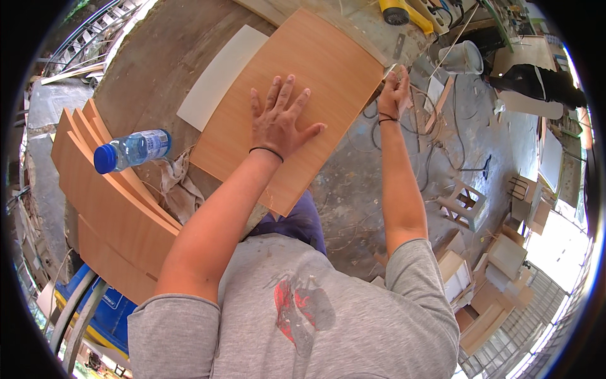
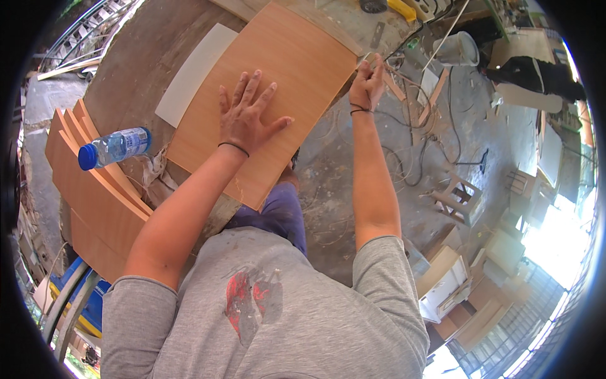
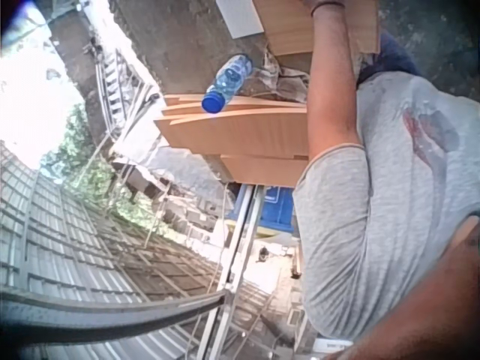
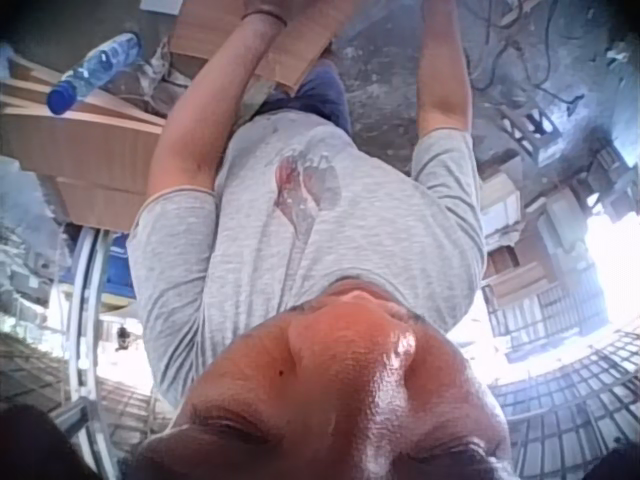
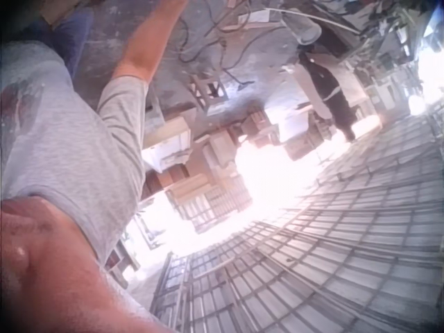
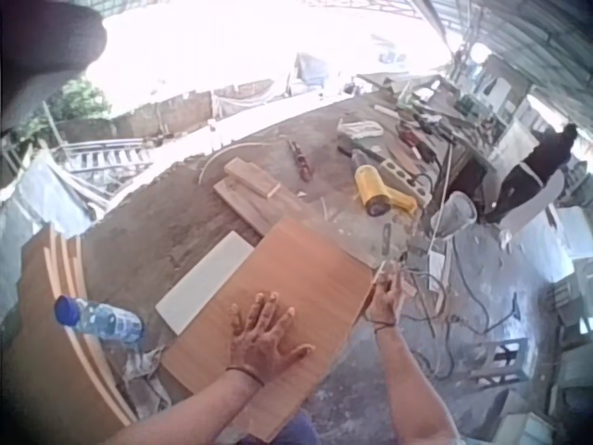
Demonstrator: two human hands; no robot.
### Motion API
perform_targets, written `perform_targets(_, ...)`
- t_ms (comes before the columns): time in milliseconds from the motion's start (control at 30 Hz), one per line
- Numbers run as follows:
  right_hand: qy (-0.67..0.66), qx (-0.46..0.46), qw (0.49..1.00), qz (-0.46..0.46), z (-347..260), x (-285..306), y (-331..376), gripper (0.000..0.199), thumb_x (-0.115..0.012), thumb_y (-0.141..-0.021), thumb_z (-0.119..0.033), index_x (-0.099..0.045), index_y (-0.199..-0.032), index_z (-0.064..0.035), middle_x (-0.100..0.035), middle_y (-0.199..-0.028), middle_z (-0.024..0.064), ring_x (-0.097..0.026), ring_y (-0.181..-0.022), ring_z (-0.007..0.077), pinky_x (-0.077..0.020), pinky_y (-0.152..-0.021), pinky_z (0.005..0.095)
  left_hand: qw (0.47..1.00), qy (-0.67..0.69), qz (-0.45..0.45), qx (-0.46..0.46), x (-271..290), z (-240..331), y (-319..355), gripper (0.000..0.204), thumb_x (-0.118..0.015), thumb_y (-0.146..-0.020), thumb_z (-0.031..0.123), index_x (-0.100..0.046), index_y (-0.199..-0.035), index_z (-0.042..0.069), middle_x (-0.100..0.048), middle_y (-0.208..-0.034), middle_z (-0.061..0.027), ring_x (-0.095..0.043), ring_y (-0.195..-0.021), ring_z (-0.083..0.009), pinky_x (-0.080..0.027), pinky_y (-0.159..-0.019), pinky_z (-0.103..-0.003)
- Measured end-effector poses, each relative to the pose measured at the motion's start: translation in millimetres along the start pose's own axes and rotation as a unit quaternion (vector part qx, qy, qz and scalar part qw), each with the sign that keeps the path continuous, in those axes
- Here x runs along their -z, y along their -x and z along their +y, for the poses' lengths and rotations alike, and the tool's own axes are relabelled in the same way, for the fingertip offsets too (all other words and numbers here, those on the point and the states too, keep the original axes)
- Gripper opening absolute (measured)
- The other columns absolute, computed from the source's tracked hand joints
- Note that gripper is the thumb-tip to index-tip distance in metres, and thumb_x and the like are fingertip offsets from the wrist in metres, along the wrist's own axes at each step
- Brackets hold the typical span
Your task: The person trims the edges of white and wood-grain panels using a utility knife and sands the edges with a sanding block.
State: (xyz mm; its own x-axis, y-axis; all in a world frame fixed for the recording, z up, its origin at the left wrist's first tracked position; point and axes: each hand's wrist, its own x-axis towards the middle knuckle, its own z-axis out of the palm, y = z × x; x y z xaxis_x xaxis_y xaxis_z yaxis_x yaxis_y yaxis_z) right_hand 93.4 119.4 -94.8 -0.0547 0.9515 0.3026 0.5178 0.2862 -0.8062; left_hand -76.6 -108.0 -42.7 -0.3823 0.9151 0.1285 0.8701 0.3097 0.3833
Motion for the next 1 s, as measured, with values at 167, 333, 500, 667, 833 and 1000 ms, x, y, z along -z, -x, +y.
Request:
perform_targets(167,-0.022,-0.024,0.999,-0.01,3,-1,7,0.043,-0.059,-0.095,-0.025,-0.052,-0.132,-0.0048,-0.062,-0.077,0.0082,-0.056,-0.068,0.0137,-0.0465,-0.065,0.0288,1.0,0.003,0.0,0.002,0,-1,0,0.074,-0.062,-0.075,0.068,-0.055,-0.134,0.026,-0.033,-0.153,-0.0033,-0.024,-0.144,-0.0224,-0.009,-0.115,-0.058)
perform_targets(333,-0.027,0.003,1.0,0.011,11,-3,12,0.043,-0.059,-0.095,-0.026,-0.052,-0.132,-0.0041,-0.062,-0.079,0.0078,-0.056,-0.069,0.0134,-0.0472,-0.067,0.0282,1.0,0.004,0.002,0.0,2,1,0,0.074,-0.062,-0.075,0.068,-0.055,-0.134,0.025,-0.034,-0.153,-0.0029,-0.024,-0.144,-0.0219,-0.009,-0.115,-0.057)
perform_targets(500,-0.03,-0.032,0.999,-0.001,-2,1,21,0.043,-0.059,-0.095,-0.025,-0.052,-0.131,-0.0028,-0.06,-0.078,0.0064,-0.054,-0.067,0.0125,-0.0464,-0.065,0.0276,1.0,0.004,0.001,0.001,2,0,0,0.074,-0.061,-0.075,0.069,-0.055,-0.134,0.025,-0.034,-0.152,-0.0029,-0.023,-0.144,-0.0217,-0.009,-0.115,-0.057)
perform_targets(667,-0.037,-0.014,0.999,0.005,-13,3,40,0.042,-0.06,-0.095,-0.023,-0.052,-0.131,-0.004,-0.055,-0.073,0.0034,-0.047,-0.063,0.0105,-0.0423,-0.059,0.0267,1.0,0.005,0.005,0.0,2,1,-1,0.075,-0.062,-0.074,0.07,-0.055,-0.134,0.025,-0.034,-0.152,-0.0028,-0.024,-0.144,-0.0215,-0.01,-0.115,-0.057)
perform_targets(833,-0.024,-0.057,0.998,-0.013,-28,11,67,0.043,-0.06,-0.095,-0.023,-0.051,-0.133,-0.005,-0.051,-0.071,0.0018,-0.046,-0.064,0.0102,-0.0408,-0.059,0.0262,1.0,0.004,0.006,0.003,1,1,-1,0.075,-0.061,-0.074,0.07,-0.055,-0.134,0.026,-0.035,-0.152,-0.0032,-0.025,-0.144,-0.0214,-0.01,-0.115,-0.057)
perform_targets(1000,-0.035,-0.089,0.995,-0.021,-39,15,86,0.043,-0.059,-0.095,-0.023,-0.05,-0.133,-0.0052,-0.046,-0.068,0.0011,-0.043,-0.063,0.0108,-0.0403,-0.058,0.0263,1.0,0.002,0.01,0.003,-1,1,-1,0.074,-0.061,-0.074,0.07,-0.055,-0.134,0.026,-0.036,-0.152,-0.0036,-0.025,-0.144,-0.0214,-0.01,-0.115,-0.057)
